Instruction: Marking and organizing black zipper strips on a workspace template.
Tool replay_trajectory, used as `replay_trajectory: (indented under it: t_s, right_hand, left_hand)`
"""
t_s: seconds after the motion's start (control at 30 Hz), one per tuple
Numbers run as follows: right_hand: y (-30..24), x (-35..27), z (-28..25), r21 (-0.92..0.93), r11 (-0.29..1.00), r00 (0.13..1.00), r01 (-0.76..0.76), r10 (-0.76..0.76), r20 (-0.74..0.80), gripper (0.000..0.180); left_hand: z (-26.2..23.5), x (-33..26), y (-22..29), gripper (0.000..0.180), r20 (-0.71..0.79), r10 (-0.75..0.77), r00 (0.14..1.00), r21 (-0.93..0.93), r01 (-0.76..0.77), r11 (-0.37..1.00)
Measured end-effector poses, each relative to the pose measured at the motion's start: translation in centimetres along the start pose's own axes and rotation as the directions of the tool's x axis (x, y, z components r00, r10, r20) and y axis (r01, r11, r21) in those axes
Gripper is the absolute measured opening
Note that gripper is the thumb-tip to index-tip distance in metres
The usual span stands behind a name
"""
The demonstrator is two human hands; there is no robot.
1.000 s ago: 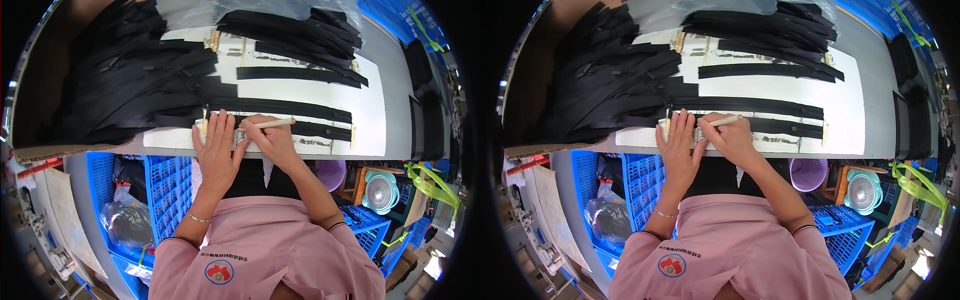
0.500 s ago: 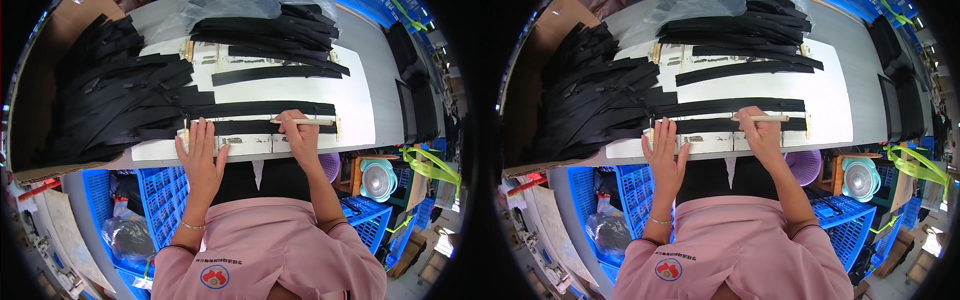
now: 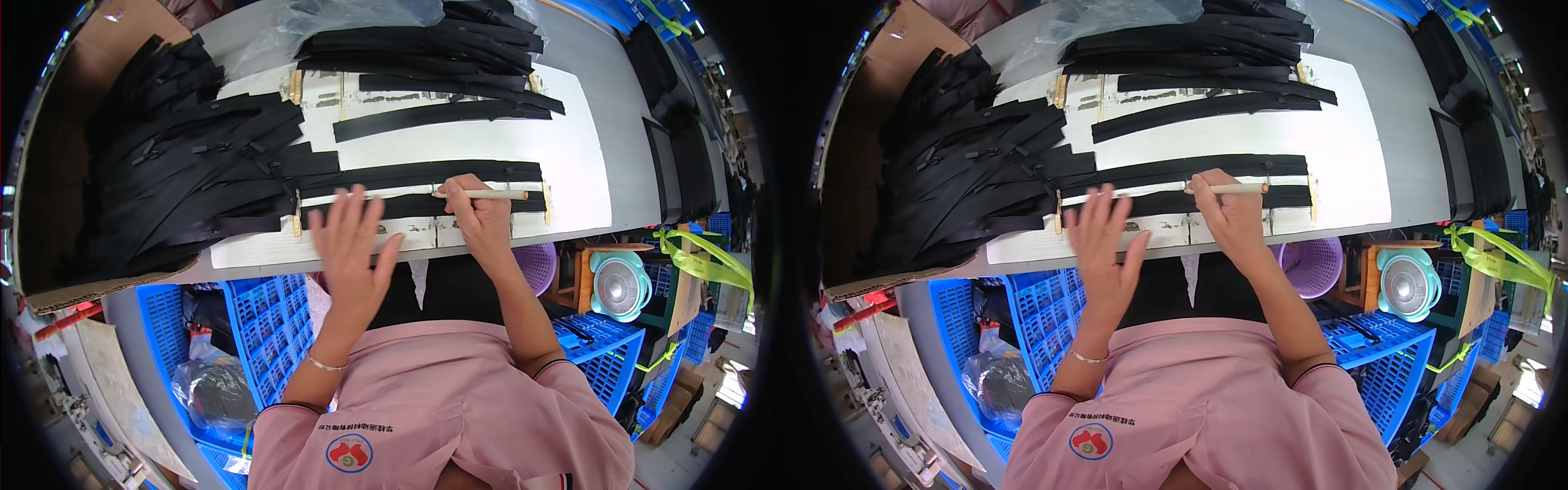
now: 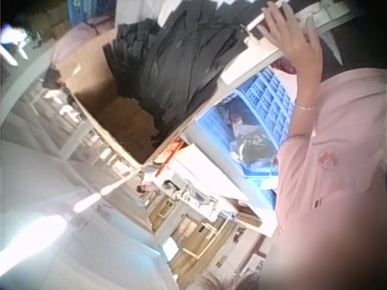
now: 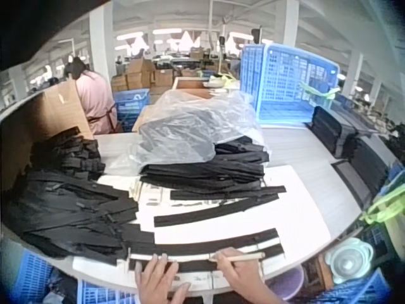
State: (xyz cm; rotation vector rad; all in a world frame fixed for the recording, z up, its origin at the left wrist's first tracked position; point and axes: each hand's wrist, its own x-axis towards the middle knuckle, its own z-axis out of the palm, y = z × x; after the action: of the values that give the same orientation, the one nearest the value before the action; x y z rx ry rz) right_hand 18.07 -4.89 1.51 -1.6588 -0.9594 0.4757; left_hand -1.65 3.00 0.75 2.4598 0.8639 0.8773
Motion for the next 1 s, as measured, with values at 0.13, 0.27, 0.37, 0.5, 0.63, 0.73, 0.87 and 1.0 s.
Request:
replay_trajectory:
  t_s: [0.13, 0.27, 0.37, 0.5, 0.63, 0.73, 0.87, 1.0]
  right_hand:
    - [-0.1, 0.0, 0.0, -0.021, 1.0, 1.0, -0.02, 0.02, -0.006, 0.021]
    - [-0.2, -0.1, 0.0, 0.005, 1.0, 0.999, -0.031, 0.031, -0.018, 0.02]
    - [0.0, -0.3, -0.4, 0.009, 1.0, 0.999, -0.03, 0.03, -0.021, 0.021]
    - [0.4, -0.3, -0.7, 0.056, 0.996, 0.996, 0.068, -0.071, 0.051, 0.022]
    - [1.1, -0.3, -0.5, 0.048, 0.987, 0.985, 0.154, -0.157, 0.072, 0.021]
    - [1.2, -0.1, -0.9, 0.009, 0.989, 0.977, 0.145, -0.144, 0.156, 0.021]
    - [0.6, -1.2, -2.8, 0.266, 0.963, 0.998, 0.045, -0.058, 0.04, 0.023]
    - [1.0, -1.4, -7.2, 0.244, 0.966, 0.964, 0.084, -0.017, -0.264, 0.026]
  left_hand:
    - [2.6, 2.1, 1.9, 0.032, -0.022, -0.008, 1.0, -0.208, 0.004, 0.978]
    - [4.0, 2.7, 1.9, 0.016, -0.075, -0.008, 0.997, -0.141, -0.003, 0.99]
    - [4.1, 2.8, 1.9, 0.014, -0.084, -0.023, 0.996, -0.152, 0.01, 0.988]
    - [4.2, 2.9, 1.9, 0.015, -0.087, -0.02, 0.996, -0.153, 0.006, 0.988]
    - [4.3, 3.0, 2.0, 0.015, -0.083, -0.018, 0.996, -0.17, 0.004, 0.985]
    - [4.2, 3.1, 2.0, 0.014, -0.079, -0.02, 0.997, -0.173, 0.006, 0.985]
    - [4.1, 2.9, 1.9, 0.014, -0.076, -0.019, 0.997, -0.151, 0.007, 0.988]
    - [3.9, 3.0, 2.2, 0.013, -0.059, -0.031, 0.998, -0.145, 0.022, 0.989]
